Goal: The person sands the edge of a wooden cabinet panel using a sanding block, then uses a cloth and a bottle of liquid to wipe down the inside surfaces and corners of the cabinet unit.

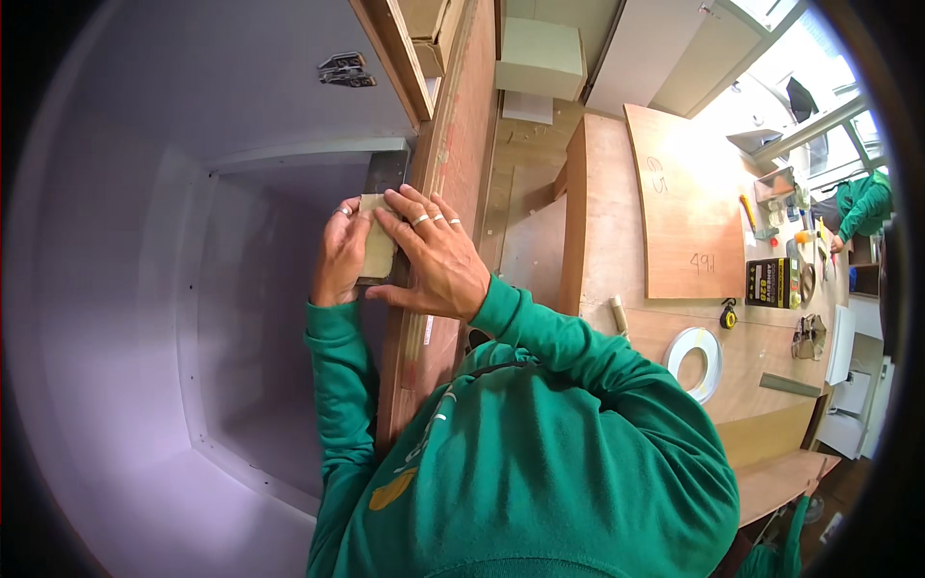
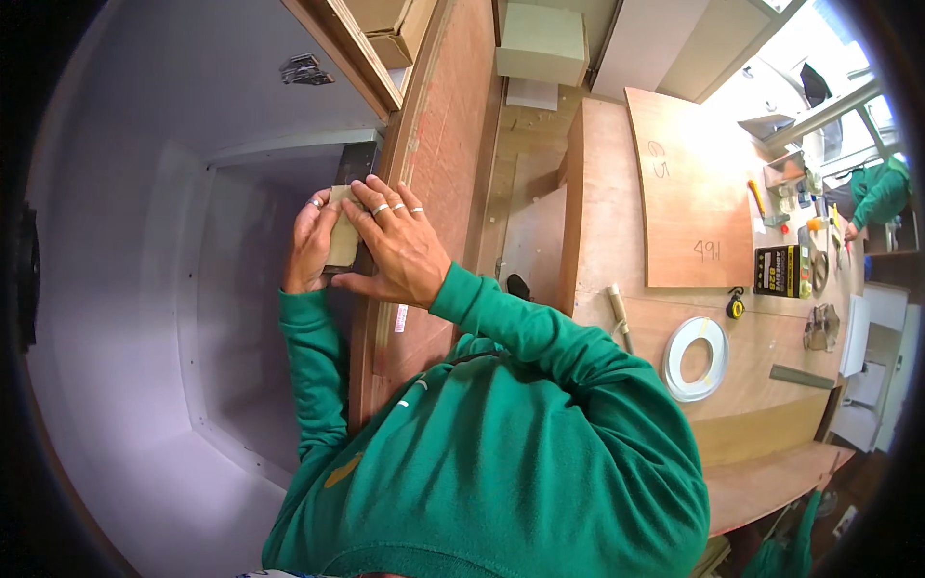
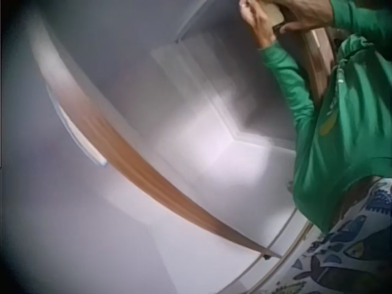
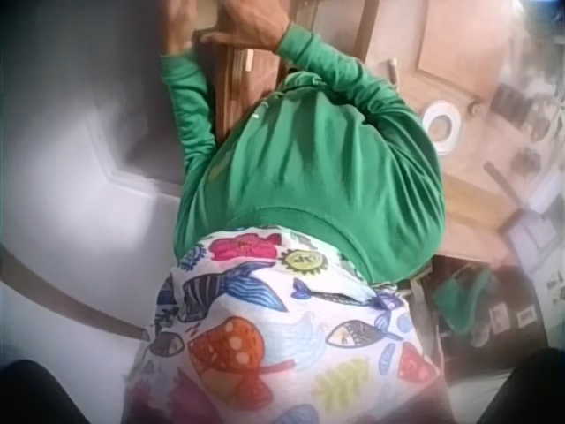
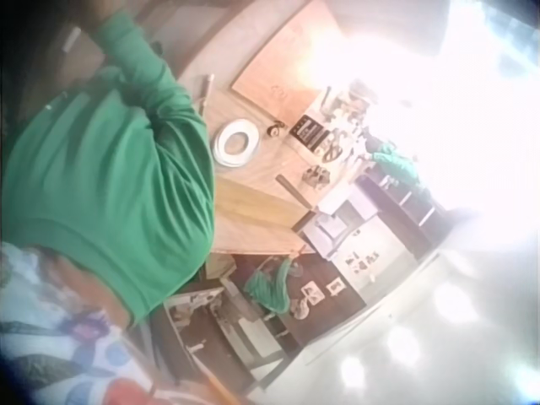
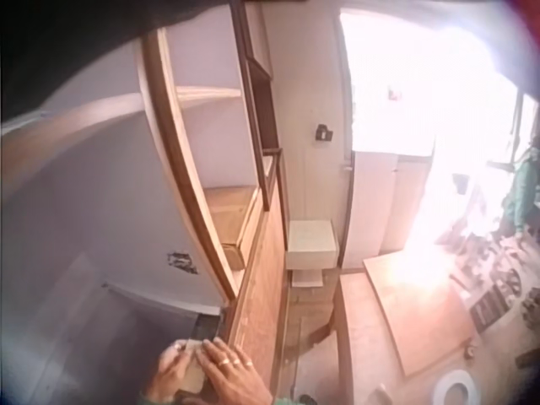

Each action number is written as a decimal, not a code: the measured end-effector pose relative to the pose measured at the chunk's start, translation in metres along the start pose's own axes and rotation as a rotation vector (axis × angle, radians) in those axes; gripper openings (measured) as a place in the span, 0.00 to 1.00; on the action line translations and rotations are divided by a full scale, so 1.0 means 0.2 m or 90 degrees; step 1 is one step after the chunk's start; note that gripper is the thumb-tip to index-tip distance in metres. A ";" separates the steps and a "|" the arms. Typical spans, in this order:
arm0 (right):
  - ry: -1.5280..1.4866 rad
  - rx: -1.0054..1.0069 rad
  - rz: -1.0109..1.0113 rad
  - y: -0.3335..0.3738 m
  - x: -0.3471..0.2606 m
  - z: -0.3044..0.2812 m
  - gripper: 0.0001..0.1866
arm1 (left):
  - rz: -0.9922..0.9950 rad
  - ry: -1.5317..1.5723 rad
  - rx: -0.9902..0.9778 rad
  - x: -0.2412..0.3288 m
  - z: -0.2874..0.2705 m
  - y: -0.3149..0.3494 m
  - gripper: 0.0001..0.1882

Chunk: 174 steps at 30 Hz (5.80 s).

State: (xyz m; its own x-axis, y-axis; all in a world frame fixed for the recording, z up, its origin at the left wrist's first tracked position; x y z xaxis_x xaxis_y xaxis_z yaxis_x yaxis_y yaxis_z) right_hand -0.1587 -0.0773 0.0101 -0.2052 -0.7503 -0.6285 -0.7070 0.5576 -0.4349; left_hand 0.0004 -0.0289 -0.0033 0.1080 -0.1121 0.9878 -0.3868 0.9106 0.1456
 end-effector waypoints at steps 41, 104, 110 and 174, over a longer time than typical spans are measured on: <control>-0.025 0.045 -0.005 -0.02 0.02 0.05 0.45 | 0.080 -0.025 0.023 -0.03 0.01 -0.07 0.12; -0.052 0.134 -0.072 0.03 -0.01 0.07 0.40 | 0.048 -0.074 0.022 0.01 0.01 -0.03 0.14; -0.043 0.115 -0.069 0.00 0.05 0.07 0.39 | 0.070 -0.070 0.026 -0.02 0.02 -0.11 0.14; 0.458 -0.119 -0.211 -0.62 0.43 -0.13 0.14 | 0.071 -0.004 -0.012 0.13 -0.22 0.07 0.25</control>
State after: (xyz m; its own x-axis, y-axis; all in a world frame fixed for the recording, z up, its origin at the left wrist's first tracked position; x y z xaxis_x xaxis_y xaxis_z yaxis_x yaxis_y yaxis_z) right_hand -0.1056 -0.2201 0.0260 -0.3048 -0.9459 0.1108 -0.8959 0.2453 -0.3704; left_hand 0.0386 -0.0018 0.0212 0.0595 -0.0114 0.9982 -0.3790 0.9248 0.0331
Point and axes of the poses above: each hand's wrist, its own y-axis away from the middle knuckle, its own z-axis out of the palm, x = y × z, the point moved 3 cm from there along -y, towards the middle knuckle, and after that the axes turned 3 degrees about z, right-handed, at the moved point
